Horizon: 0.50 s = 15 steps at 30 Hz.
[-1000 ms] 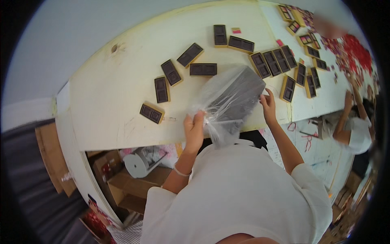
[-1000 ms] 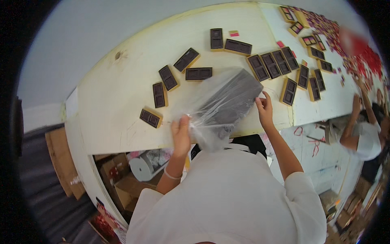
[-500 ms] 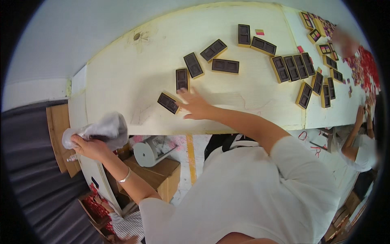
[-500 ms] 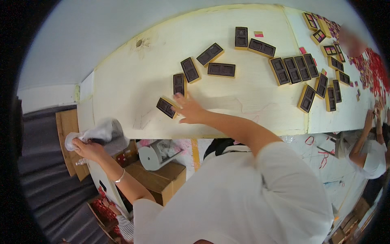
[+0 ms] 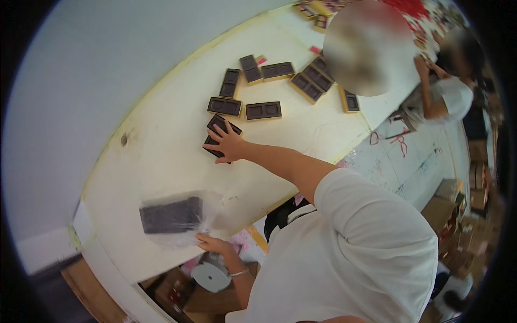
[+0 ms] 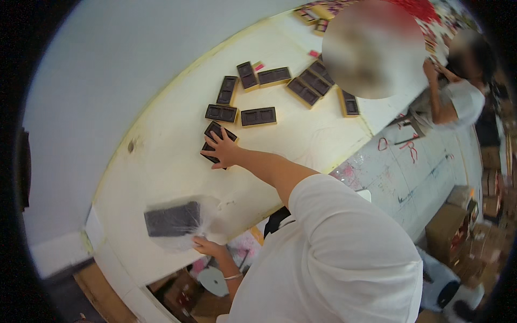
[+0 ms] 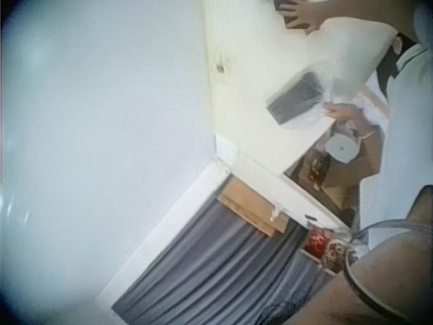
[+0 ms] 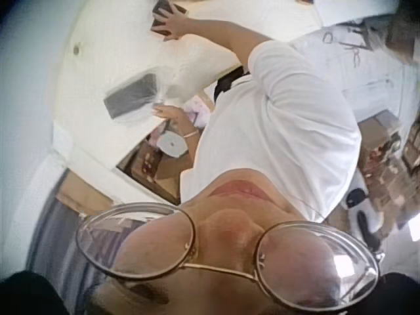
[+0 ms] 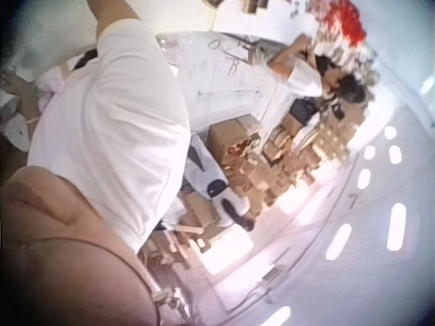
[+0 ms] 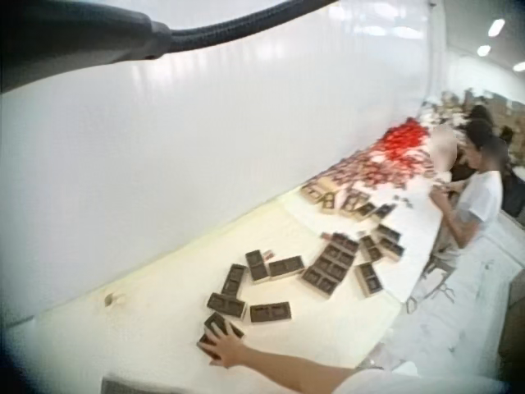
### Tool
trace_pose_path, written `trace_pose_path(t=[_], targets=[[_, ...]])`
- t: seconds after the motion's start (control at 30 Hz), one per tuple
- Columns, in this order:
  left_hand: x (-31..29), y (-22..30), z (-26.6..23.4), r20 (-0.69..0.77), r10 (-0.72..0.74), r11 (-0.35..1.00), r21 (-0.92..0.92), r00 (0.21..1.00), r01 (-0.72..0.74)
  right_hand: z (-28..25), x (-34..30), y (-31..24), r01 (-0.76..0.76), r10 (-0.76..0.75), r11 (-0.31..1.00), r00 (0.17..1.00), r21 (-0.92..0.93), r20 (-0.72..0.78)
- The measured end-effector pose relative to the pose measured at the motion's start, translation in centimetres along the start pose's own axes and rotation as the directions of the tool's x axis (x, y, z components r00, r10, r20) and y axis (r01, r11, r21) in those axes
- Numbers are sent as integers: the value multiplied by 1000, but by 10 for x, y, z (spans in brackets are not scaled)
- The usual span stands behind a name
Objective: The person assembles small rectangular boxes by inserting dark inserts into yellow frames, then places colorful paper pieces inside. They handle the boxes one at a time, arranging them on a white table alongside other workers.
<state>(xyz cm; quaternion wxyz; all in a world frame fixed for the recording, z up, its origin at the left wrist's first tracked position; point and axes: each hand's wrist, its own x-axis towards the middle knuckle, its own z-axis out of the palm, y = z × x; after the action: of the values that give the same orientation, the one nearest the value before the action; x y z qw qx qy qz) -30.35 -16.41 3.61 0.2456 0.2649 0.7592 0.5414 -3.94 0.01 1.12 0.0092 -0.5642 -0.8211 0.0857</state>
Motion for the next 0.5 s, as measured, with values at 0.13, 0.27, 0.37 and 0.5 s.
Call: trace_pose_path(t=[0.13, 0.27, 0.37, 0.5], targets=[[-23, -31, 23, 396, -397, 803, -288, 828, 522, -16, -48, 63, -58, 57, 997, 998, -47, -15], [-79, 11, 36, 595, -761, 331, 15, 258, 943, -28, -113, 127, -39, 35, 999, 992, -29, -123], [-118, 50, 72, 771, -525, 722, 180, 360, 668, -39, -170, 161, -62, 84, 996, 908, 67, -410], [-146, 75, 169, 903, 333, 803, -121, 272, -583, -48, -285, 236, -369, 433, 901, 751, 228, -499]])
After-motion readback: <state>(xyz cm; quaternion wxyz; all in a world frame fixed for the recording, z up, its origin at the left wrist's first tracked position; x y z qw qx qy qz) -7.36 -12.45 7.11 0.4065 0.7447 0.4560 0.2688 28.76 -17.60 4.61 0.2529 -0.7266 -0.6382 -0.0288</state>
